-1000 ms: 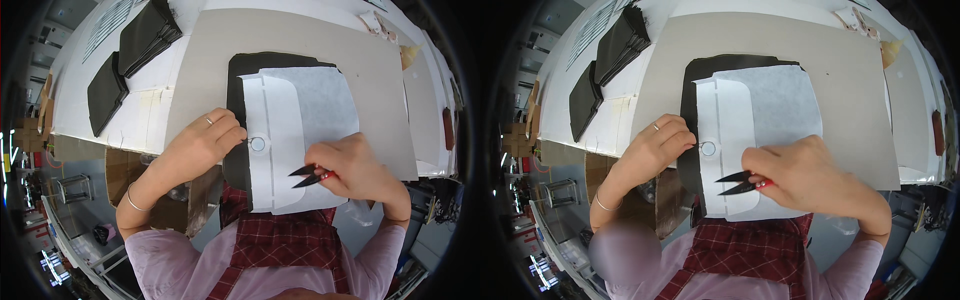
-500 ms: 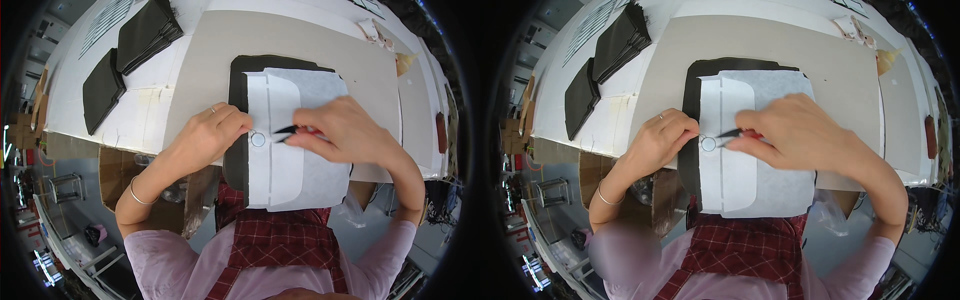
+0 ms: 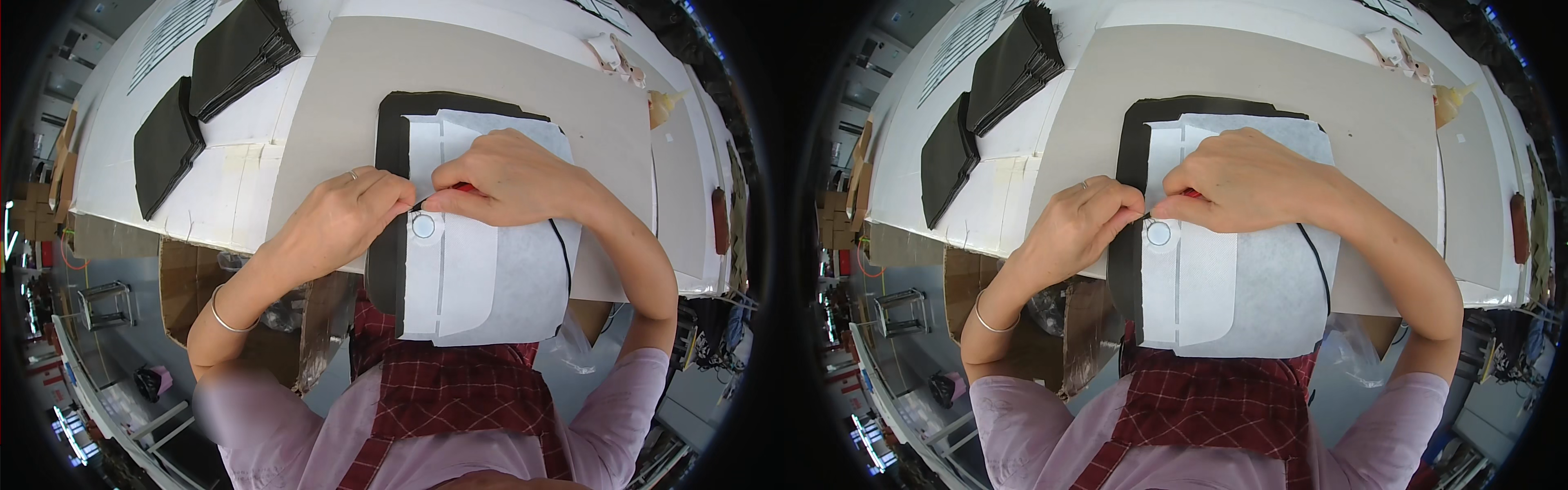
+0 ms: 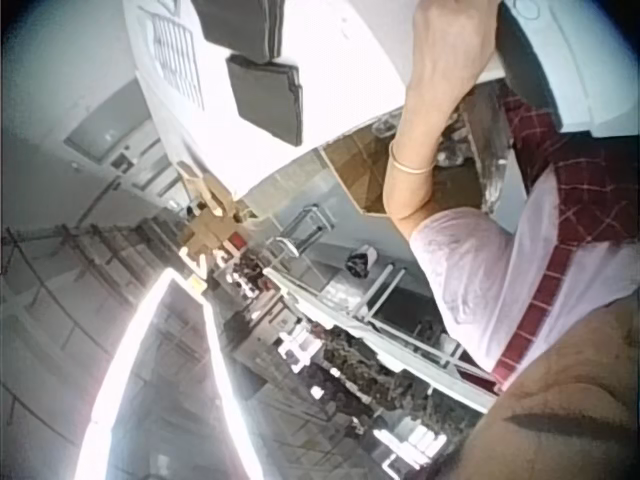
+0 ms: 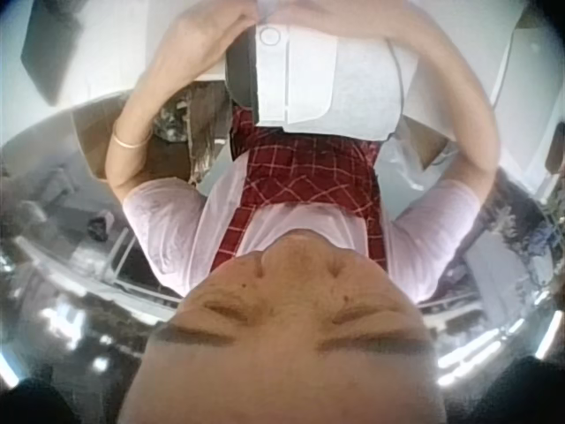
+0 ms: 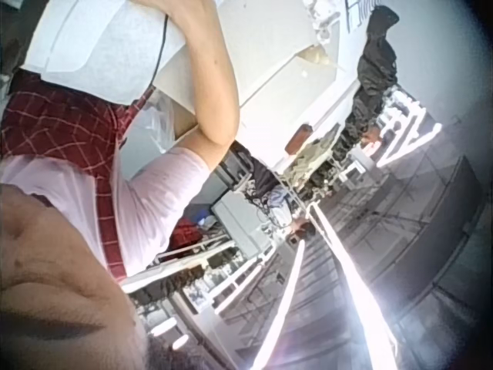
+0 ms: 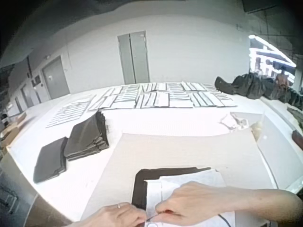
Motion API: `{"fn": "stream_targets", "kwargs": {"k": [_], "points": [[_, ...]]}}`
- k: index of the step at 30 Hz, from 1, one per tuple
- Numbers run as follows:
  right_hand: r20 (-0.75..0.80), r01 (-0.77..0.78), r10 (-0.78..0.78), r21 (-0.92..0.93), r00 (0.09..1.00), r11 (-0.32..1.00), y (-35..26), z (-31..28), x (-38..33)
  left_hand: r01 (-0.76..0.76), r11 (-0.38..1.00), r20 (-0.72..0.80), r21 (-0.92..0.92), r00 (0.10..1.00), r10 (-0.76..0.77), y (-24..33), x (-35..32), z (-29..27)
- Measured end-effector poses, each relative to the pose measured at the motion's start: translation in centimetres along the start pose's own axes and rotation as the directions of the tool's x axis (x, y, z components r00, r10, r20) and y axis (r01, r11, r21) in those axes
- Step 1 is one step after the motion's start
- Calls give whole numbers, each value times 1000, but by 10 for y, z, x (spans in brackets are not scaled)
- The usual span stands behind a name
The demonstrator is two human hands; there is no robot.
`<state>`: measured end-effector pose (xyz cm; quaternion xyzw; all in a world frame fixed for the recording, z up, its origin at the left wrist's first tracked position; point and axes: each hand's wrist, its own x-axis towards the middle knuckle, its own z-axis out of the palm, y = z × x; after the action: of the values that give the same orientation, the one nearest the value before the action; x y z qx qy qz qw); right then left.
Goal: The person uses scissors to trim threads from dark fabric pieces and applies glue from a squeeze bottle to circular areas on white paper templates. They repeatedly place fabric pieces onto the templates, press them down, and trim excess threads. The person stacks completed pieces and continues the process with new fabric and templates.
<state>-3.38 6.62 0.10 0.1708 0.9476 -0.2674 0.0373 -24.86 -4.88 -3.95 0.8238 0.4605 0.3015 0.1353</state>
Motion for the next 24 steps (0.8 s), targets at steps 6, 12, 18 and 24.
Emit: {"fn": "stream_targets", "kwargs": {"k": [6,12,18,24], "points": [[-12,4,-4,16,1000,1000,2,1,0,17,1000,12,9,1000,-17,1,2,-1],[-39,49,-47,62,998,997,7,4,1,87,996,18,-36,996,-86,4,-3,-12],[-392,-26,167,340,905,940,45,2,-69,703,665,-39,250,694,-719,35,-98,-107],[-611,-390,533,364,586,846,78,10,-151,849,485,455,-210,524,-720,65,-108,-57]]}}
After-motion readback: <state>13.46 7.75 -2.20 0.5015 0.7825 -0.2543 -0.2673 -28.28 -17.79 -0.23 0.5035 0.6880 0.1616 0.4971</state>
